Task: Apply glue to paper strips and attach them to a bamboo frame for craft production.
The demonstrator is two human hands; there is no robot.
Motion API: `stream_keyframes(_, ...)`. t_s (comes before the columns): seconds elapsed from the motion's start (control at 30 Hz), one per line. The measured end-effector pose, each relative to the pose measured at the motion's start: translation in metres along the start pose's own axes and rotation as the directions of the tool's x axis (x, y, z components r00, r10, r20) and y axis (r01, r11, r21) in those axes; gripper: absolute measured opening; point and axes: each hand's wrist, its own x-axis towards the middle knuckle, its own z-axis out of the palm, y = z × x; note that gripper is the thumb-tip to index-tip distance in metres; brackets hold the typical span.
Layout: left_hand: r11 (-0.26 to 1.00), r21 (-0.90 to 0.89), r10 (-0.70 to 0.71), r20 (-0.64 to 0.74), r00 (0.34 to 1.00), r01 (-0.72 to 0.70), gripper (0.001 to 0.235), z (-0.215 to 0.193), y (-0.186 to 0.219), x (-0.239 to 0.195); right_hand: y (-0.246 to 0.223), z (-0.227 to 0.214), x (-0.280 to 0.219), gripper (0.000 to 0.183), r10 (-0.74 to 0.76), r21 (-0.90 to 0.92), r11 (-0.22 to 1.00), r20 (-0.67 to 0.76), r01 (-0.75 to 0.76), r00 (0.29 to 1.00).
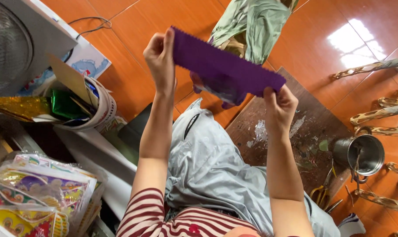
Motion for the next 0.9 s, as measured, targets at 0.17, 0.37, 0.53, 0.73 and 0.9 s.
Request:
stream_keyframes(0.17, 0.996, 0.073, -0.055, 0.072, 0.996, 0.049, 0.033, 0.002, -0.037, 0.014, -0.007, 0.016, 0.003, 0.016, 0.048, -0.075, 0.995, -0.173, -0.062, 0.984)
stream_keyframes(0.37, 0.998, 0.056, 0.036, 0.069, 0.997, -0.04, 0.034, -0.01, -0.026, 0.01, -0.014, 0.019, -0.01, 0.02, -0.037, -0.051, 0.998, -0.137, 0.03, 0.99)
stream_keyframes(0.53, 0.966, 0.254, 0.028, 0.076, 0.997, -0.046, 0.038, -0.005, -0.039, 0.012, 0.007, 0.013, -0.007, 0.02, 0.03, -0.101, 0.994, -0.163, -0.047, 0.986)
stream_keyframes(0.73, 0.955, 0.297, -0.094, 0.22, 0.971, 0.025, 0.046, 0.01, -0.044, 0.016, 0.015, 0.018, 0.005, 0.02, 0.075, -0.071, 0.993, -0.192, -0.09, 0.979)
stream_keyframes(0.9, 0.924, 0.371, -0.2, 0.262, 0.944, 0.093, 0.047, 0.017, -0.064, 0.02, 0.027, 0.017, 0.009, 0.021, 0.084, -0.087, 0.991, -0.209, -0.104, 0.974)
